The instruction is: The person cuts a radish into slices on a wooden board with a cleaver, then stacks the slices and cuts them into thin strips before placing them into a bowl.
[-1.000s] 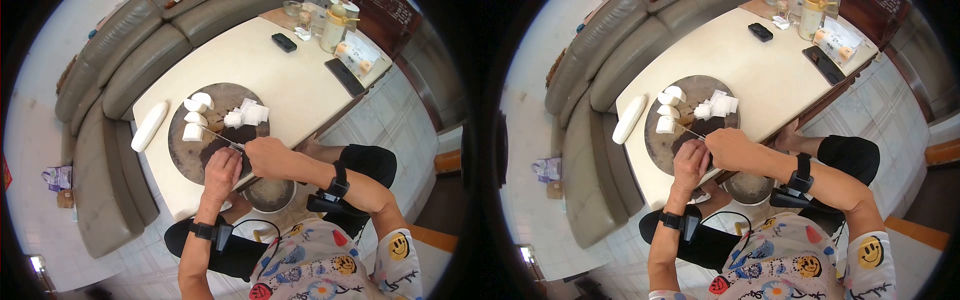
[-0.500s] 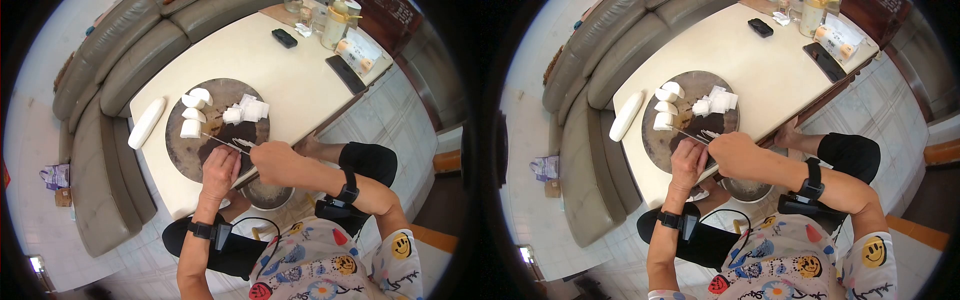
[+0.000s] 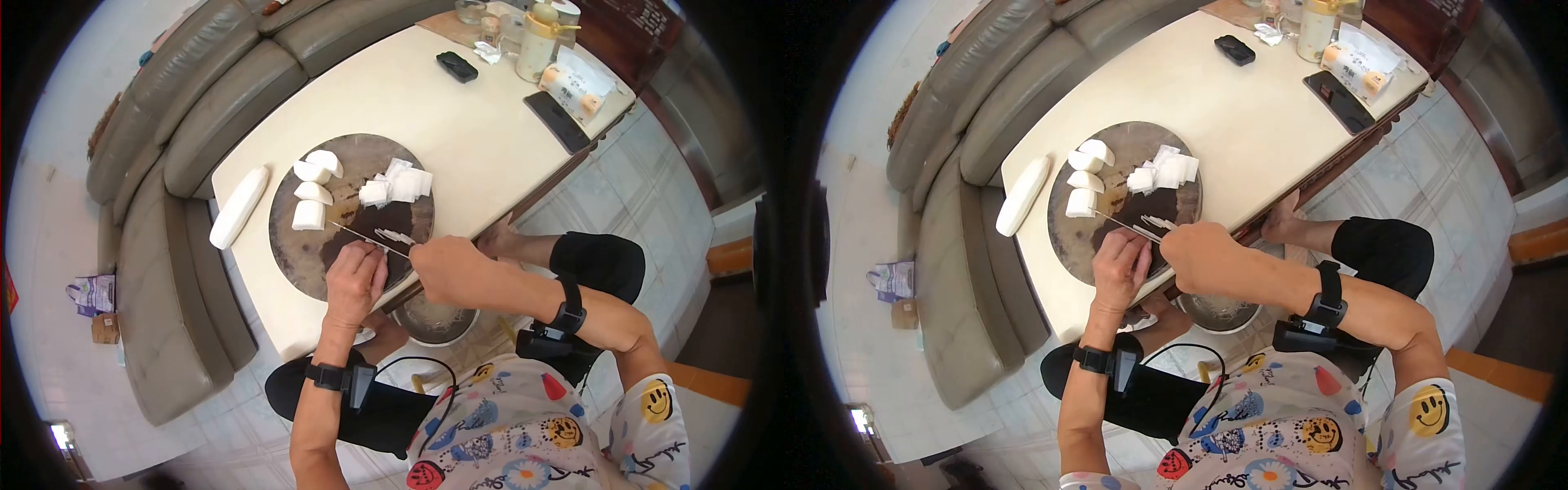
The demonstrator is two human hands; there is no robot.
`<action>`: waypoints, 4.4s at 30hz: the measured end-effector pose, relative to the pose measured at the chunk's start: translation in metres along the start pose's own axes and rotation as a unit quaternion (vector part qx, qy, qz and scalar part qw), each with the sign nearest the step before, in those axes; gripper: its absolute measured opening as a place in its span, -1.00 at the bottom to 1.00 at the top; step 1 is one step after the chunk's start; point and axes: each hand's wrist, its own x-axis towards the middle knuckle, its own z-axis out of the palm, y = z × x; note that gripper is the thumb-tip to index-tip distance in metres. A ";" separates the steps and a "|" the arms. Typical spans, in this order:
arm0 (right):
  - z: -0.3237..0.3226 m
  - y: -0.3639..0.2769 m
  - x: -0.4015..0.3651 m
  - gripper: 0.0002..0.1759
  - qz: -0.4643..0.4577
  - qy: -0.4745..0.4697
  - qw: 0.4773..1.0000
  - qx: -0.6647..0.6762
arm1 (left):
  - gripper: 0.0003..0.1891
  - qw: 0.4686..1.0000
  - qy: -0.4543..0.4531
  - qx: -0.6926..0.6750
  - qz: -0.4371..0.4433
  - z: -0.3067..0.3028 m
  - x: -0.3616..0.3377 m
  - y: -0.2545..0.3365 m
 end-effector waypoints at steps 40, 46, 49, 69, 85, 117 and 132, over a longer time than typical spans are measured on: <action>0.008 -0.006 0.001 -0.84 -0.042 0.004 0.999 -0.007 | -0.83 1.000 -0.003 -0.011 -0.029 -0.001 -0.009 0.000; 0.010 -0.007 0.021 -0.87 -0.055 0.040 0.998 0.006 | -0.84 0.999 0.003 -0.013 -0.036 -0.001 -0.010 0.001; 0.005 -0.005 0.014 -0.88 -0.047 0.040 0.998 0.006 | -0.84 0.999 0.025 -0.019 -0.032 0.001 -0.008 0.002; 0.007 -0.005 0.004 -0.87 -0.027 0.026 0.999 0.001 | -0.83 0.998 0.018 -0.008 -0.053 0.003 -0.011 0.002; 0.007 -0.003 0.012 -0.90 -0.034 0.025 0.999 0.000 | -0.82 0.998 0.031 -0.024 -0.048 0.002 -0.011 0.003; 0.010 -0.002 0.015 -0.89 -0.042 0.059 0.997 -0.001 | -0.84 0.998 0.037 -0.005 -0.048 0.003 -0.019 0.004; 0.013 -0.005 0.017 -0.86 -0.061 0.041 0.997 0.013 | -0.83 0.998 0.034 0.003 -0.054 0.002 -0.018 0.005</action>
